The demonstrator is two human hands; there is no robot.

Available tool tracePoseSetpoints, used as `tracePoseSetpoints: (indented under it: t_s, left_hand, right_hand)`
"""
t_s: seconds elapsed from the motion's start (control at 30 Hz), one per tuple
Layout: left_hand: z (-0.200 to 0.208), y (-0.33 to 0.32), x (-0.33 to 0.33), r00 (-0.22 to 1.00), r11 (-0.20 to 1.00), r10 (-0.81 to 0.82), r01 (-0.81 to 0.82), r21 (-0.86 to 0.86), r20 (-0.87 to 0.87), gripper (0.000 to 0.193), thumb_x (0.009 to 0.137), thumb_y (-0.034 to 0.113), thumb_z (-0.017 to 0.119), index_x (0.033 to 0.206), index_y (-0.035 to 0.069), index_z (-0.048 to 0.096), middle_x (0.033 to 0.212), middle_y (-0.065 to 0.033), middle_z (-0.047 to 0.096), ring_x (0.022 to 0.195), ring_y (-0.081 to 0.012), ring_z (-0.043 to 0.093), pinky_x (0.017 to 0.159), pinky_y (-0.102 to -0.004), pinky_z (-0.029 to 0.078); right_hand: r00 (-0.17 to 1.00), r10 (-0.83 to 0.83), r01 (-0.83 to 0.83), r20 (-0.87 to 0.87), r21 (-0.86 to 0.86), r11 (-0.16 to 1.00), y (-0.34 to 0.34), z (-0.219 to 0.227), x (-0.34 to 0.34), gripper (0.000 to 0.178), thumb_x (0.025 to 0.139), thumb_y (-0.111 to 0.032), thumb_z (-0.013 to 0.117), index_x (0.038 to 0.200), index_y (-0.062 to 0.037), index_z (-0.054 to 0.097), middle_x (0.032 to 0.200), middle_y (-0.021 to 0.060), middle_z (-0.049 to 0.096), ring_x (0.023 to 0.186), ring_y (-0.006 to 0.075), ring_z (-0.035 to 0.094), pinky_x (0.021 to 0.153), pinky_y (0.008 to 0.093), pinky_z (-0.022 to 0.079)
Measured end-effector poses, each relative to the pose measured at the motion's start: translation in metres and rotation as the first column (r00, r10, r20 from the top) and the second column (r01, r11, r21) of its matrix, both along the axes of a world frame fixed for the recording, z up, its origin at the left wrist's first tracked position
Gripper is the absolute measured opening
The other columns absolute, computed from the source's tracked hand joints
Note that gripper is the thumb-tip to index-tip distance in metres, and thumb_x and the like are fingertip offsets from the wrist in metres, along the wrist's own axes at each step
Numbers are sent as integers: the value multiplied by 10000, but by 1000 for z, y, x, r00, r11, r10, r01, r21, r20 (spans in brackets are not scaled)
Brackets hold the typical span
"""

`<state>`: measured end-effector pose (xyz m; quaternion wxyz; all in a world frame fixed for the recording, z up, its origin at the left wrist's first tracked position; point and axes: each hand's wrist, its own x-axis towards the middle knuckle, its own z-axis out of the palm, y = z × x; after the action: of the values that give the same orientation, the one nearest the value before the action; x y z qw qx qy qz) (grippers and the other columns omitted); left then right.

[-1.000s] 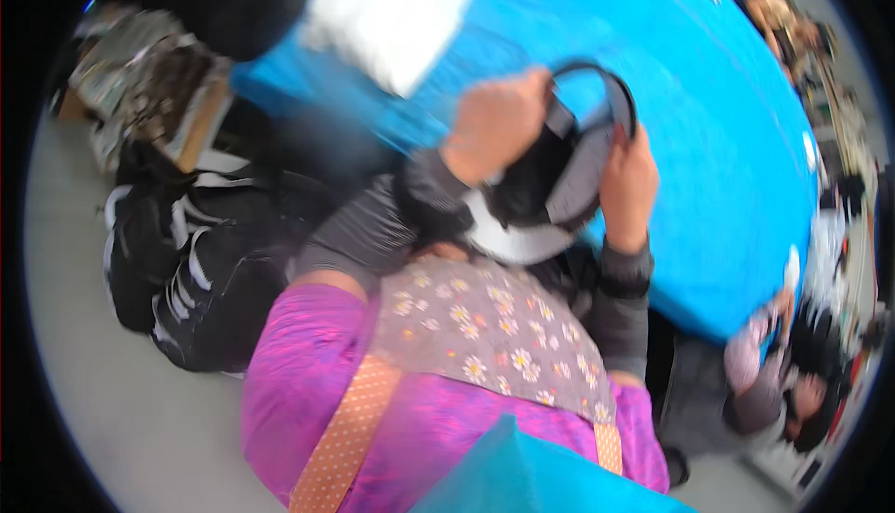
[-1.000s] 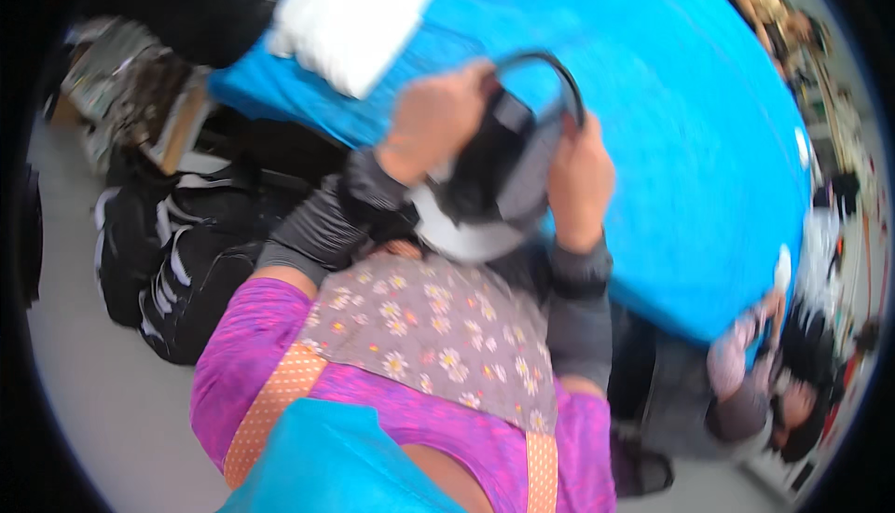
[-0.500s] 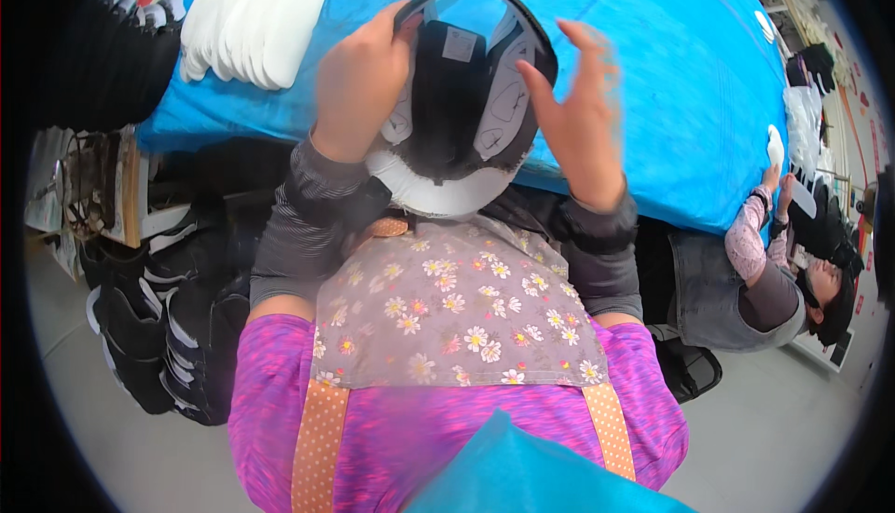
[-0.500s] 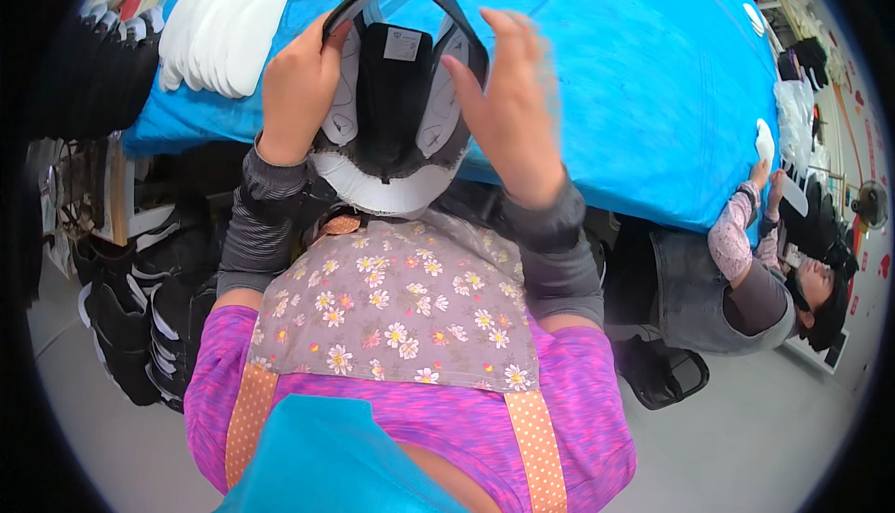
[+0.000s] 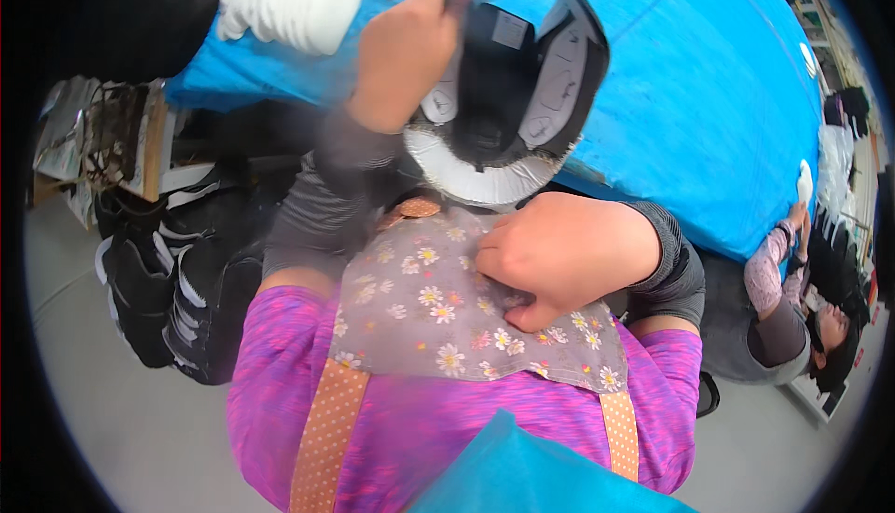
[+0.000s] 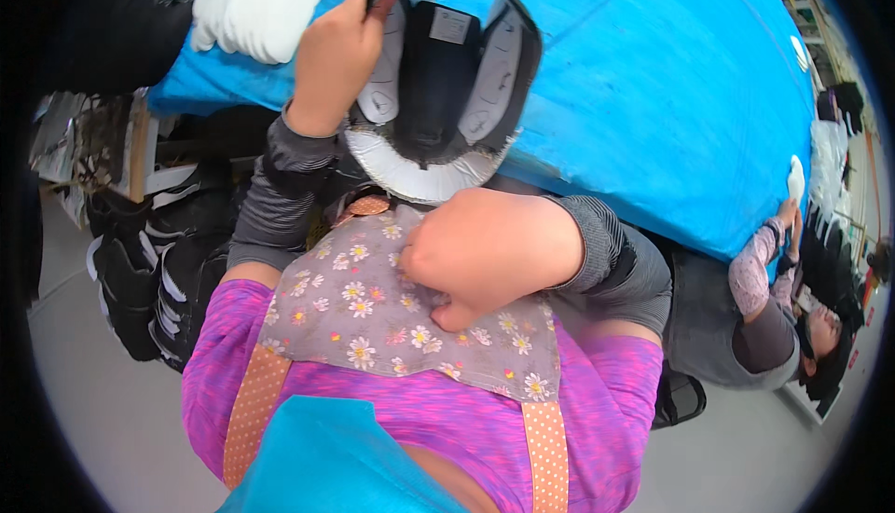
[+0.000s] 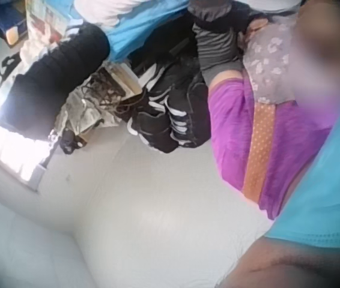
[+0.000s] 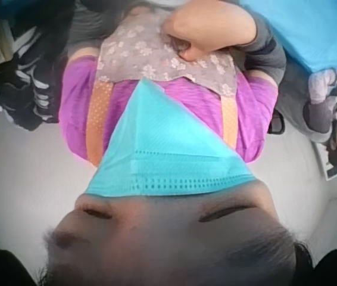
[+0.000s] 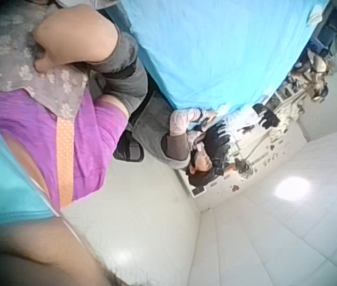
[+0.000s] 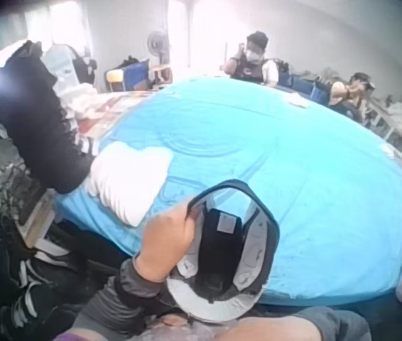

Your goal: The recorder is seen stitching parts of a shoe together at a work table in a factory setting.

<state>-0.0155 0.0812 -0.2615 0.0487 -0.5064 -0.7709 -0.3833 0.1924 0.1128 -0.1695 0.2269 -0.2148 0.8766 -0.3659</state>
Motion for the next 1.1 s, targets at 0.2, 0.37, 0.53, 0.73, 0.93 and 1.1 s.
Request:
tracePoseSetpoints:
  t_s: [0.2,0.37,0.53,0.73,0.93,1.1]
  left_hand:
    - [-5,1,0,999,997,-25,28,71,-40,236,974,254,556,1090,74,654,786,-183,652,672,-380,620,564,-410,474]
    - [-2,2,0,999,997,-26,28,71,-28,238,977,251,554,1094,68,651,787,-181,654,674,-377,622,564,-407,474]
    - [-4,0,-1,1000,999,-5,6,49,-8,231,975,253,556,1085,75,654,790,-185,653,685,-382,621,566,-418,471]
    - [-6,2,-1,1000,998,-14,15,54,-13,241,971,271,559,1070,73,657,768,-191,649,676,-397,613,568,-435,470]
    - [3,1,-8,996,993,68,-72,-93,-50,256,972,260,513,933,54,661,685,-187,651,642,-395,637,574,-482,485]
    - [10,2,-8,1000,996,-10,7,-83,-30,235,962,227,516,937,23,630,748,-267,620,706,-463,604,592,-527,456]
  right_hand:
    - [997,-12,1,75,146,989,-13,-9,-11,249,725,-246,693,739,-1,654,704,159,651,705,357,657,626,430,526]
    - [980,-36,73,-195,186,980,-23,-19,-11,141,710,-173,652,734,-49,590,717,85,616,707,261,644,648,363,481]
    - [852,-153,272,-500,173,947,-33,-35,-24,98,733,-177,610,680,-100,582,653,41,593,656,214,619,637,332,451]
    - [546,-431,438,-719,-194,878,-18,-50,-39,243,759,-130,702,658,-88,486,623,49,500,597,249,529,570,378,424]
    - [451,-493,511,-744,-237,826,26,-30,-26,251,749,3,716,675,-38,480,653,101,503,611,294,514,564,387,413]
    - [511,-523,553,-682,-205,807,35,-35,-21,229,804,-117,701,673,-45,528,628,100,546,612,305,565,581,397,459]
